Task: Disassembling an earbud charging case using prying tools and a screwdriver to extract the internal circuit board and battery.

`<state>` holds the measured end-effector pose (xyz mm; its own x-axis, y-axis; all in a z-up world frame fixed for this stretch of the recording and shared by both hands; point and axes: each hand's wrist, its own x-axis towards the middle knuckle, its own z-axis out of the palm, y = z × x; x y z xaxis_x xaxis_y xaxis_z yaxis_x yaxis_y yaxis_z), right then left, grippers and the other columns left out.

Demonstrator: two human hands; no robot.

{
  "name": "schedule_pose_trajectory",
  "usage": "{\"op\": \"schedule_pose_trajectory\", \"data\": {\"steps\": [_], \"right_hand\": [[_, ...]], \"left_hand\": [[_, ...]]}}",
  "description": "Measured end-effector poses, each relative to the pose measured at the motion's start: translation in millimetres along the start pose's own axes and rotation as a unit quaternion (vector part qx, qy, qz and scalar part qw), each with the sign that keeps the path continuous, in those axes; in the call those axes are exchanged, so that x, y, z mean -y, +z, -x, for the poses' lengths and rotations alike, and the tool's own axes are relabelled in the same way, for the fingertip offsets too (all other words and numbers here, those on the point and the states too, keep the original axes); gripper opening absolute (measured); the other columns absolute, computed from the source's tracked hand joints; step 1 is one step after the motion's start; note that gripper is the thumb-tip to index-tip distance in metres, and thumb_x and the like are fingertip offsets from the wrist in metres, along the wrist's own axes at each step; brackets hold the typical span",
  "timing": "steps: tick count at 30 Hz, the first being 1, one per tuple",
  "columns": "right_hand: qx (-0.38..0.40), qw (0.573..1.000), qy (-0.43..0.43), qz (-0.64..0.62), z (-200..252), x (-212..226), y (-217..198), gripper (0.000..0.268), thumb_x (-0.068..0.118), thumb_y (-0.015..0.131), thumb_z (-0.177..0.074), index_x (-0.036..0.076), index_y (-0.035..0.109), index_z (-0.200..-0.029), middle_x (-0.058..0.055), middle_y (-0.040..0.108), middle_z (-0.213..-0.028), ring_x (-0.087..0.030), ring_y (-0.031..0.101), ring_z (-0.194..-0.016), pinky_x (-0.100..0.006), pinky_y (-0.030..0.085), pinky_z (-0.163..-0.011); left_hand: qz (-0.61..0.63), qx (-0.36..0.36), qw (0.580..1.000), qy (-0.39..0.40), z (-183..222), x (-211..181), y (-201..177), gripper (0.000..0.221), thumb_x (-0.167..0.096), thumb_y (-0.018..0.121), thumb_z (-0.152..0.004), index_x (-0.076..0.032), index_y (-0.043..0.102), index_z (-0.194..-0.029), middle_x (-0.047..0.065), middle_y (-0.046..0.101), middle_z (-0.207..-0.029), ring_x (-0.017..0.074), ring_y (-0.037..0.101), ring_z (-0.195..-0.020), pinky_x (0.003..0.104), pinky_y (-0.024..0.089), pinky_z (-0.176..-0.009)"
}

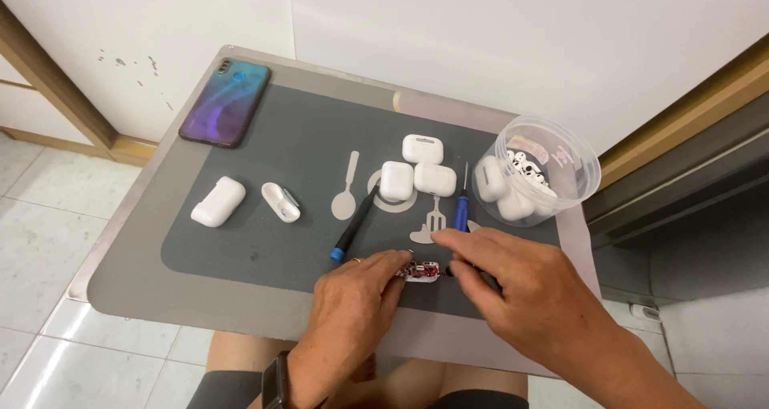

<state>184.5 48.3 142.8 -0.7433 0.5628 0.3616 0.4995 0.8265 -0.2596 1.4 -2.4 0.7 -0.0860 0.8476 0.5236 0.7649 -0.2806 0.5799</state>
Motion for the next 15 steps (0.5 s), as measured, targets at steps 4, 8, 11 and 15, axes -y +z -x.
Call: {"op": "schedule_pose_trajectory", "data": {"steps": [4,8,11,15], "right_hand": [[0.045,0.997,0.029,-0.046,1.4,4.2,-2.8,0.046,-0.001,0.060,-0.087,0.018,0.069,-0.129,0.001,0.071,-0.092,-0.015,0.063,-0.067,-0.029,0.052,-0.063],[0.014,1.000,0.021,-0.007,0.7,2.2,-1.5,0.040,0.007,0.067,-0.089,0.013,0.067,-0.128,-0.002,0.076,-0.108,-0.021,0.070,-0.091,-0.033,0.056,-0.077],[0.036,0.998,0.038,-0.023,0.5,4.5,-5.6,0.042,0.002,0.061,-0.090,0.016,0.068,-0.129,0.000,0.076,-0.100,-0.015,0.067,-0.067,-0.030,0.054,-0.065],[0.010,1.000,0.019,0.002,0.0,2.5,-0.4,0.039,0.010,0.070,-0.090,0.011,0.067,-0.129,-0.004,0.078,-0.115,-0.019,0.076,-0.092,-0.032,0.059,-0.078]], "left_hand": [[-0.006,0.001,1.000,0.007,0.9,3.1,1.8,0.025,-0.016,0.069,-0.090,-0.018,0.073,-0.114,-0.002,0.079,-0.104,0.0239,0.073,-0.081,0.039,0.055,-0.067],[-0.006,0.012,1.000,0.002,-0.6,1.7,1.8,0.025,-0.015,0.068,-0.090,-0.018,0.073,-0.114,-0.003,0.079,-0.104,0.0230,0.074,-0.081,0.039,0.056,-0.065],[-0.010,0.025,1.000,-0.009,-0.4,2.3,1.7,0.024,-0.016,0.067,-0.091,-0.019,0.073,-0.114,-0.004,0.079,-0.103,0.0239,0.073,-0.080,0.040,0.055,-0.064],[0.006,0.036,0.999,-0.010,-2.1,0.2,-2.7,0.025,-0.015,0.067,-0.091,-0.018,0.072,-0.115,-0.003,0.079,-0.110,0.0259,0.073,-0.085,0.041,0.055,-0.066]]}}
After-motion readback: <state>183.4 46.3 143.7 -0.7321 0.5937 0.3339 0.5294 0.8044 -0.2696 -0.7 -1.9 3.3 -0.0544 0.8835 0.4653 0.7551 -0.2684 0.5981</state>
